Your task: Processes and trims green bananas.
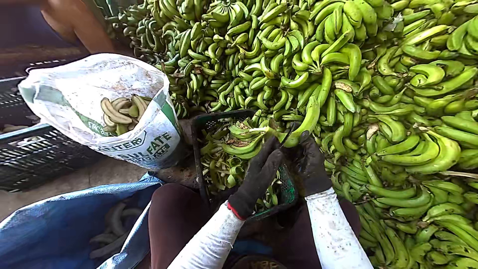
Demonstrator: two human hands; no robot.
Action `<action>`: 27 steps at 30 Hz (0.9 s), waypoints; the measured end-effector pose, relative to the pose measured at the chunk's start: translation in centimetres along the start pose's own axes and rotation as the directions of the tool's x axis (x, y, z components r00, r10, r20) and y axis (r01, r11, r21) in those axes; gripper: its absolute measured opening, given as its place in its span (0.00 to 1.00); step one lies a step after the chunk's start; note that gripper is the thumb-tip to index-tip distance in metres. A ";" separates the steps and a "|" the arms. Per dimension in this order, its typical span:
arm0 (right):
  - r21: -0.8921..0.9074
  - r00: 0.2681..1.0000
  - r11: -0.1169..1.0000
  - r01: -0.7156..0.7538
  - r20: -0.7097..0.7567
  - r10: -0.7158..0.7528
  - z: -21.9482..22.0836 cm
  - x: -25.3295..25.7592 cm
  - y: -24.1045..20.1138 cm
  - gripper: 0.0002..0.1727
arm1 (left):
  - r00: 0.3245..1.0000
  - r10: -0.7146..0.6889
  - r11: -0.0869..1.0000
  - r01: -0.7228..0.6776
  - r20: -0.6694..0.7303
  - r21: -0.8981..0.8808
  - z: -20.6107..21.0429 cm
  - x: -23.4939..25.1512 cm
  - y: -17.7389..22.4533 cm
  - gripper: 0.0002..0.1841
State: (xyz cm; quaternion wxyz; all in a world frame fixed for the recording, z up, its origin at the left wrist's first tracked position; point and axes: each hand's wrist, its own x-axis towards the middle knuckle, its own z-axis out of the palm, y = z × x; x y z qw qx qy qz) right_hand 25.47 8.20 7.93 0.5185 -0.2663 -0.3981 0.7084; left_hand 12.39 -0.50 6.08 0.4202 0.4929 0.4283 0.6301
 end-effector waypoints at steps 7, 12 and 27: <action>-0.021 0.999 0.999 0.040 0.001 -0.040 -0.4 -1.6 1.2 0.19 | 0.995 -0.026 0.998 0.020 -0.094 -0.057 0.7 -1.3 0.0 0.17; -0.010 0.996 0.997 0.074 0.054 -0.074 -1.4 -1.9 1.9 0.25 | 0.997 0.031 0.999 -0.029 -0.071 0.020 0.4 -1.8 -0.3 0.12; -0.341 0.869 0.909 -0.242 0.339 0.359 -3.5 -0.2 -0.3 0.33 | 0.969 -0.242 0.968 0.244 0.039 -0.056 -5.1 -1.4 2.4 0.16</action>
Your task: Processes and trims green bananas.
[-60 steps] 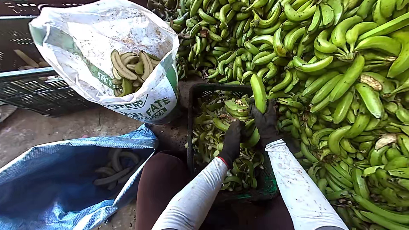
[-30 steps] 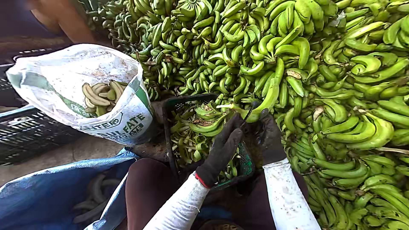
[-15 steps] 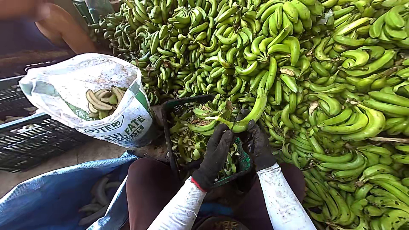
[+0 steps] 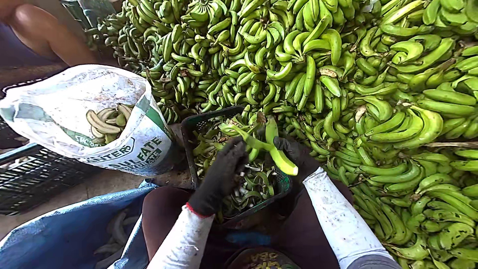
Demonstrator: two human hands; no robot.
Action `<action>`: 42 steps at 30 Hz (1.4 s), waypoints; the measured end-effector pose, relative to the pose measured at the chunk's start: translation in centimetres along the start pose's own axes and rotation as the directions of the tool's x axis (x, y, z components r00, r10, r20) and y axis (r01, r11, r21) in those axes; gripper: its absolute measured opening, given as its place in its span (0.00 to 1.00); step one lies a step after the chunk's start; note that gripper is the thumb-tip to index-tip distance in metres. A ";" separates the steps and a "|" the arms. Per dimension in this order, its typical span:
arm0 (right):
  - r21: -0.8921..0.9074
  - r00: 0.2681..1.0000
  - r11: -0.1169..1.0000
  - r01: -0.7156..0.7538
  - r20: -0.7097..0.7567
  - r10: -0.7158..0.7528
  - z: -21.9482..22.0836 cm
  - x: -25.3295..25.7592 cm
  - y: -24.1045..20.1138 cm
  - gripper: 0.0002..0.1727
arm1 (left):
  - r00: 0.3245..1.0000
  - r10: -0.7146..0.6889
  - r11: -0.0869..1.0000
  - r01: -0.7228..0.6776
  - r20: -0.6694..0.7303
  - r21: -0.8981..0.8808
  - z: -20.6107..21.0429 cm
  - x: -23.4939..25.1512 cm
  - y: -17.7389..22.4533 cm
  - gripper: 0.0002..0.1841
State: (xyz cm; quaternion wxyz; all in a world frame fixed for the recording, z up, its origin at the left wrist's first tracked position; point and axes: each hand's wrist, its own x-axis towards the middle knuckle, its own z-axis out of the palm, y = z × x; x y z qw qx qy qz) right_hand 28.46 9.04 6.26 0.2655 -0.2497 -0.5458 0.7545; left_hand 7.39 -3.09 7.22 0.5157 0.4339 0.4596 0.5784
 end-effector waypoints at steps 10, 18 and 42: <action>0.120 0.917 0.991 0.056 -0.400 -0.003 -2.0 1.1 1.1 0.25 | 0.956 0.066 0.904 0.064 -0.285 0.424 -5.2 -0.6 3.5 0.21; 0.038 0.801 0.965 0.258 -0.568 -0.191 4.0 2.7 0.7 0.28 | 0.998 0.045 0.872 -0.017 -0.046 0.489 0.1 -2.1 -2.7 0.31; 0.414 0.858 0.878 0.241 -0.513 0.007 9.5 1.7 -0.2 0.26 | 0.979 0.205 0.863 -0.179 -0.004 0.473 2.1 -1.1 -6.9 0.34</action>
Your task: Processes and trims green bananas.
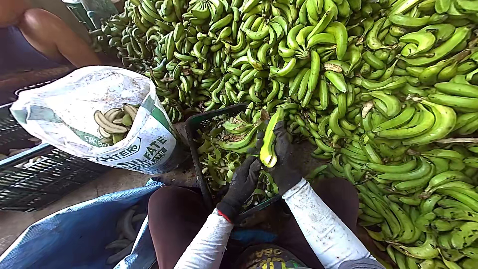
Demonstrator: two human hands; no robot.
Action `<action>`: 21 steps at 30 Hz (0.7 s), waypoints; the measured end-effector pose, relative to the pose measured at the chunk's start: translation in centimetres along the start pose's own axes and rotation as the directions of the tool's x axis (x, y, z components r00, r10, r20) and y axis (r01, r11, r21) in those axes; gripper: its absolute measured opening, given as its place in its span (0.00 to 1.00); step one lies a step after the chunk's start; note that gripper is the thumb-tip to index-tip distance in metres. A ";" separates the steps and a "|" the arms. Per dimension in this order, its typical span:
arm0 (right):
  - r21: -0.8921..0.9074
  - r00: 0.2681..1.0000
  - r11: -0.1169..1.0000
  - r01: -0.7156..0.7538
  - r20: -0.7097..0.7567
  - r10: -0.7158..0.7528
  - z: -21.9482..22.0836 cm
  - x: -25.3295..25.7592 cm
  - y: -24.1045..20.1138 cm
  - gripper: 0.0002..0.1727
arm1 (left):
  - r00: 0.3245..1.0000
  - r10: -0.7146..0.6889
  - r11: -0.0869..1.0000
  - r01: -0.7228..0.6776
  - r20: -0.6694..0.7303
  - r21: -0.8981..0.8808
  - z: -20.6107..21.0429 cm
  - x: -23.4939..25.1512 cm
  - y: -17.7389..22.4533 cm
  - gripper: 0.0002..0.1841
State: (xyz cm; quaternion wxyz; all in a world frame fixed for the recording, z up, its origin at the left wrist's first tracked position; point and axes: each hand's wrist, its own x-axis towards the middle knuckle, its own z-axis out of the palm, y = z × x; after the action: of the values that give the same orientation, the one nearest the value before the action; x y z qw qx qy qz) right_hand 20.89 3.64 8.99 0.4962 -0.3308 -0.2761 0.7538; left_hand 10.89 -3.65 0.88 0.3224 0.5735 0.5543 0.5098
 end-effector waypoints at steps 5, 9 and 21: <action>-0.149 0.988 0.986 0.076 0.145 -0.054 -1.9 1.8 0.5 0.34 | 0.999 -0.037 0.999 0.037 -0.024 -0.024 -0.1 -0.6 -0.1 0.31; -0.234 0.824 0.815 0.529 0.371 -0.428 -5.0 3.9 -0.5 0.26 | 1.000 0.031 0.999 -0.031 0.004 0.027 0.6 -1.2 0.7 0.29; 0.152 0.965 0.987 -0.051 0.261 0.010 -3.8 1.9 2.3 0.44 | 0.999 -0.020 0.983 0.013 0.037 0.181 0.2 -0.2 -2.1 0.28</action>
State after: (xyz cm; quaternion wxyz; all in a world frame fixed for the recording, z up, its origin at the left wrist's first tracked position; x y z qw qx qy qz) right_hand 21.93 4.95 4.48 0.4686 -0.1936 -0.2730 0.8176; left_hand 10.45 -3.46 -1.18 0.2838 0.6055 0.5965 0.4438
